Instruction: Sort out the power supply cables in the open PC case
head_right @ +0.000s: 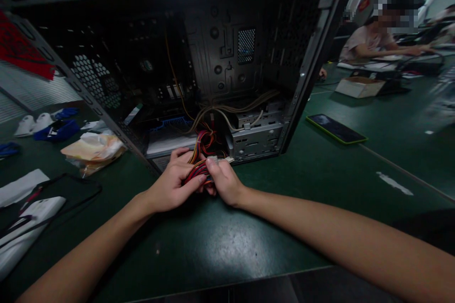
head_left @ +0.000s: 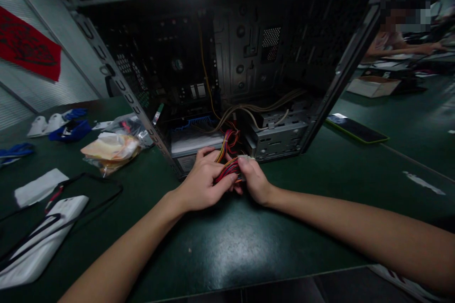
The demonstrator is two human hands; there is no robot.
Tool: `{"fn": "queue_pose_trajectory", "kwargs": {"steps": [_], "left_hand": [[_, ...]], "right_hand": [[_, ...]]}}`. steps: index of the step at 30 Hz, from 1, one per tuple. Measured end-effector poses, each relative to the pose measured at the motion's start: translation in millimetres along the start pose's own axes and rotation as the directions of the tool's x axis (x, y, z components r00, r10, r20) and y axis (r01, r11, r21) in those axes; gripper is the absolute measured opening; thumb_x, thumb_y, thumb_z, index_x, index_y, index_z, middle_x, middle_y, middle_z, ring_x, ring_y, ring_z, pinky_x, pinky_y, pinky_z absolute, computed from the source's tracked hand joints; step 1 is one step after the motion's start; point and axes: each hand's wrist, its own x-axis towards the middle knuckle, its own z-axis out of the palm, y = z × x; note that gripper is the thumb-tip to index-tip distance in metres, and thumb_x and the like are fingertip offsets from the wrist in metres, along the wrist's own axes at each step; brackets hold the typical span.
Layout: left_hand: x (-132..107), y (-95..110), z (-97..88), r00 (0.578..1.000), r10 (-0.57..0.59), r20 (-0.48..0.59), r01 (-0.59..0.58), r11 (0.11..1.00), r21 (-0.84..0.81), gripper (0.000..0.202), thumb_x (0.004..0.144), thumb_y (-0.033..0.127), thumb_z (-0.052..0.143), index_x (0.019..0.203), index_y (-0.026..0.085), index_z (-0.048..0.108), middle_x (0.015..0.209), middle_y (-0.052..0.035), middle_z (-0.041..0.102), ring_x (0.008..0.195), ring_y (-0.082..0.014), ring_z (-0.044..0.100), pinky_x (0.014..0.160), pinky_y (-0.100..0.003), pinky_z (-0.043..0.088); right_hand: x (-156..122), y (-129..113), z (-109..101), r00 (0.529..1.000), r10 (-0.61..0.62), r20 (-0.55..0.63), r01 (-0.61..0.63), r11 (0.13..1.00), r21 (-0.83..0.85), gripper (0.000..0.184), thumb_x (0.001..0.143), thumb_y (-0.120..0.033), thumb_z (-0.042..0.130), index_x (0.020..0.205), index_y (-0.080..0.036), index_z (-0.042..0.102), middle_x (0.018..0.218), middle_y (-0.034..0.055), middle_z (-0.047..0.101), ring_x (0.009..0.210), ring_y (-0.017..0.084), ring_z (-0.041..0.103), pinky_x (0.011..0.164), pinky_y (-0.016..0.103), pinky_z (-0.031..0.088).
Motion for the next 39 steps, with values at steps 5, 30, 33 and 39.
{"fn": "queue_pose_trajectory", "kwargs": {"steps": [5, 30, 33, 39], "left_hand": [[-1.2, -4.2, 10.0, 0.998, 0.012, -0.064, -0.009, 0.999, 0.047, 0.029, 0.097, 0.028, 0.048, 0.082, 0.024, 0.073, 0.089, -0.0011, 0.073, 0.101, -0.0229, 0.057, 0.105, -0.042, 0.022], [-4.6, -24.6, 44.5, 0.863, 0.225, -0.452, -0.239, 0.971, 0.026, 0.017, 0.085, 0.012, 0.053, 0.101, 0.018, 0.058, 0.098, -0.0106, 0.066, 0.09, -0.0213, 0.062, 0.081, -0.036, 0.05], [-3.3, -25.5, 43.3, 0.804, 0.186, -0.565, -0.232, 0.973, -0.01, 0.018, 0.087, 0.012, 0.05, 0.102, 0.019, 0.057, 0.096, -0.0088, 0.065, 0.089, -0.0204, 0.062, 0.078, -0.034, 0.051], [-7.0, -15.7, 47.1, 0.786, 0.085, -0.612, -0.252, 0.949, -0.192, 0.013, 0.097, 0.027, 0.047, 0.091, 0.019, 0.056, 0.085, -0.0049, 0.059, 0.077, -0.0176, 0.059, 0.069, -0.03, 0.05]], "right_hand": [[2.6, -0.6, -2.6, 0.996, -0.001, -0.091, -0.006, 0.996, -0.084, 0.073, 0.093, -0.071, 0.03, 0.051, -0.017, 0.053, 0.04, -0.0007, 0.046, 0.037, 0.01, 0.046, 0.04, 0.022, 0.035], [12.0, -12.4, -7.7, 0.96, 0.026, -0.28, 0.012, 0.991, 0.131, 0.063, 0.092, -0.071, 0.035, 0.06, -0.019, 0.051, 0.044, -0.0035, 0.045, 0.037, 0.01, 0.04, 0.036, 0.021, 0.033], [6.4, -10.1, -8.4, 0.983, -0.105, -0.151, 0.108, 0.994, 0.014, 0.059, 0.092, -0.069, 0.039, 0.093, -0.015, 0.062, 0.061, -0.0012, 0.057, 0.044, 0.011, 0.048, 0.041, 0.022, 0.039], [0.1, -15.1, -9.8, 0.708, -0.689, 0.153, 0.67, 0.588, -0.454, 0.081, 0.075, -0.063, 0.07, 0.137, -0.019, 0.045, 0.105, 0.0086, 0.055, 0.093, 0.023, 0.057, 0.081, 0.038, 0.052]]}}
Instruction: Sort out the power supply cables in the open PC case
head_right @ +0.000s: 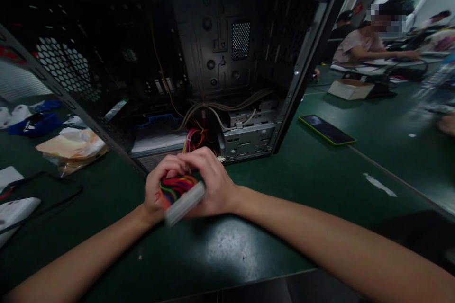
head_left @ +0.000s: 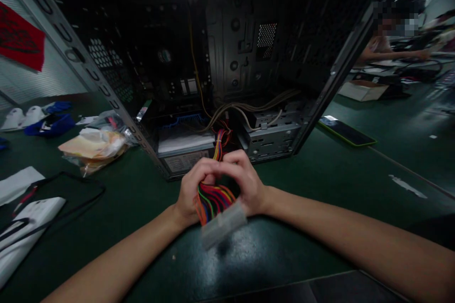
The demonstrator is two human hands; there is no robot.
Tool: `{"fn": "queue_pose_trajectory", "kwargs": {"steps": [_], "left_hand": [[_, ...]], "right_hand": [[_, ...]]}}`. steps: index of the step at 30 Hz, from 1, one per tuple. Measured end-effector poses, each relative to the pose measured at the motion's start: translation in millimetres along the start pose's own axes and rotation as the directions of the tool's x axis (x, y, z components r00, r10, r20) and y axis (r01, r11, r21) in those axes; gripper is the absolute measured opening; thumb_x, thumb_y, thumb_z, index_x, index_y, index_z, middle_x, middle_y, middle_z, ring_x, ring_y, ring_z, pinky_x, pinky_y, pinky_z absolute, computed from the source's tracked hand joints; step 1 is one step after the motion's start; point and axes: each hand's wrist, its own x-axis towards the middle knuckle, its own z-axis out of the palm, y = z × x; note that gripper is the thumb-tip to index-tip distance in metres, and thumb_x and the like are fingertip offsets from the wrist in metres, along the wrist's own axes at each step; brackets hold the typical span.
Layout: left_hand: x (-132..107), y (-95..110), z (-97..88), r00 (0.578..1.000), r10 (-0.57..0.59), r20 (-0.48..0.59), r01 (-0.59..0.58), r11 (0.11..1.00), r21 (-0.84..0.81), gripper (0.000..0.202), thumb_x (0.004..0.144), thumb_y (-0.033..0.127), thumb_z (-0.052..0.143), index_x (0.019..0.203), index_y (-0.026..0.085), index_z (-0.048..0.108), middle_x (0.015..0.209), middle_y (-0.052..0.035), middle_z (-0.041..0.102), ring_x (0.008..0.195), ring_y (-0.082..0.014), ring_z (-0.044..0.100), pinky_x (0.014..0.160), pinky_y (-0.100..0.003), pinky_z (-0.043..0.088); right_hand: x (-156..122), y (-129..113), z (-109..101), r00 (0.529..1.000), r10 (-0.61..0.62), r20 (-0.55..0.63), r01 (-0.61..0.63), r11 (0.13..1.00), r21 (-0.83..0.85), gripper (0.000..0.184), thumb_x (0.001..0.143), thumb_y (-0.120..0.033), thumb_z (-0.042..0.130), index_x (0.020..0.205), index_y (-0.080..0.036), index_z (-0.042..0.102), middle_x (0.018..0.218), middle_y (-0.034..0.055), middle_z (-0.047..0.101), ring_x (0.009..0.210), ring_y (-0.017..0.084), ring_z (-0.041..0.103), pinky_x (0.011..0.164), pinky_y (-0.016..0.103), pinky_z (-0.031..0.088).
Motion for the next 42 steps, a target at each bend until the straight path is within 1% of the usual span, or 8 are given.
{"fn": "queue_pose_trajectory", "kwargs": {"steps": [7, 11, 18, 25, 30, 32, 37, 42], "left_hand": [[-5.8, 7.9, 6.4, 0.986, 0.072, 0.153, -0.09, 0.989, 0.114, 0.021, 0.099, 0.028, 0.042, 0.092, 0.019, 0.06, 0.083, -0.0056, 0.062, 0.075, -0.0192, 0.06, 0.065, -0.032, 0.054], [-6.1, 13.5, 6.0, 0.932, 0.247, 0.265, -0.288, 0.949, 0.129, 0.02, 0.094, 0.033, 0.05, 0.095, 0.021, 0.066, 0.083, -0.0051, 0.068, 0.086, -0.0239, 0.065, 0.08, -0.039, 0.057], [-13.6, 11.3, -0.9, 0.914, 0.236, 0.33, -0.281, 0.955, 0.096, 0.02, 0.089, 0.036, 0.055, 0.096, 0.024, 0.069, 0.085, -0.005, 0.07, 0.098, -0.0268, 0.066, 0.1, -0.047, 0.051], [-19.9, 14.3, -6.3, 0.993, 0.017, 0.114, -0.017, 1.0, -0.001, 0.063, 0.085, 0.048, 0.06, 0.143, 0.029, 0.045, 0.121, -0.0139, 0.065, 0.111, -0.0343, 0.063, 0.096, -0.048, 0.051], [-19.4, 19.7, -9.0, 0.979, -0.204, 0.002, 0.201, 0.959, -0.201, 0.046, 0.084, 0.066, 0.052, 0.096, 0.025, 0.07, 0.08, -0.008, 0.067, 0.075, -0.0264, 0.065, 0.069, -0.037, 0.052], [-21.9, 18.4, -5.7, 0.917, -0.397, -0.039, 0.372, 0.886, -0.278, 0.044, 0.085, 0.063, 0.056, 0.076, 0.022, 0.069, 0.065, -0.0048, 0.062, 0.061, -0.0212, 0.059, 0.06, -0.032, 0.048], [-31.0, 18.1, 8.7, 0.552, -0.834, -0.02, 0.642, 0.44, -0.628, 0.044, 0.076, 0.061, 0.071, 0.08, 0.017, 0.068, 0.068, -0.0013, 0.062, 0.056, -0.0143, 0.052, 0.051, -0.025, 0.042], [-19.3, 22.6, 11.1, 0.427, -0.9, 0.085, 0.592, 0.208, -0.778, 0.044, 0.068, 0.057, 0.081, 0.075, 0.015, 0.068, 0.067, 0.0002, 0.063, 0.067, -0.015, 0.056, 0.063, -0.025, 0.046]], "right_hand": [[5.1, -13.0, -2.3, 0.962, -0.207, 0.176, 0.242, 0.948, -0.206, 0.02, 0.09, -0.029, 0.059, 0.108, -0.025, 0.067, 0.115, 0.0079, 0.061, 0.115, 0.023, 0.053, 0.098, 0.039, 0.043], [11.2, -22.0, -3.0, 0.933, -0.254, 0.255, 0.285, 0.954, -0.094, 0.024, 0.097, -0.029, 0.043, 0.096, -0.02, 0.066, 0.111, 0.0056, 0.071, 0.118, 0.02, 0.057, 0.107, 0.039, 0.038], [19.1, -27.5, -4.1, 0.92, -0.313, 0.235, 0.34, 0.937, -0.082, 0.033, 0.1, -0.032, 0.036, 0.089, -0.02, 0.064, 0.101, 0.0027, 0.076, 0.107, 0.015, 0.065, 0.108, 0.034, 0.039], [21.3, -19.2, -4.5, 0.966, -0.243, 0.087, 0.249, 0.966, -0.066, 0.035, 0.097, -0.039, 0.04, 0.073, -0.021, 0.057, 0.107, 0.0089, 0.073, 0.111, 0.019, 0.064, 0.097, 0.036, 0.051], [19.6, -13.9, -1.5, 0.976, -0.209, 0.054, 0.215, 0.965, -0.151, 0.035, 0.098, -0.038, 0.039, 0.076, -0.019, 0.057, 0.099, 0.0115, 0.07, 0.086, 0.018, 0.068, 0.072, 0.029, 0.057], [16.6, -12.4, 0.9, 0.98, -0.178, 0.09, 0.193, 0.96, -0.204, 0.03, 0.096, -0.034, 0.043, 0.076, -0.018, 0.058, 0.096, 0.0109, 0.07, 0.077, 0.016, 0.067, 0.063, 0.027, 0.055], [15.0, -10.9, -0.8, 0.976, -0.164, 0.141, 0.194, 0.951, -0.239, 0.024, 0.094, -0.032, 0.047, 0.081, -0.017, 0.06, 0.093, 0.0115, 0.07, 0.071, 0.017, 0.066, 0.058, 0.027, 0.052], [24.4, -11.4, -10.9, 0.964, -0.156, 0.216, 0.217, 0.931, -0.294, 0.026, 0.096, -0.036, 0.048, 0.083, -0.016, 0.061, 0.081, 0.0093, 0.07, 0.06, 0.016, 0.061, 0.053, 0.028, 0.048]]}}
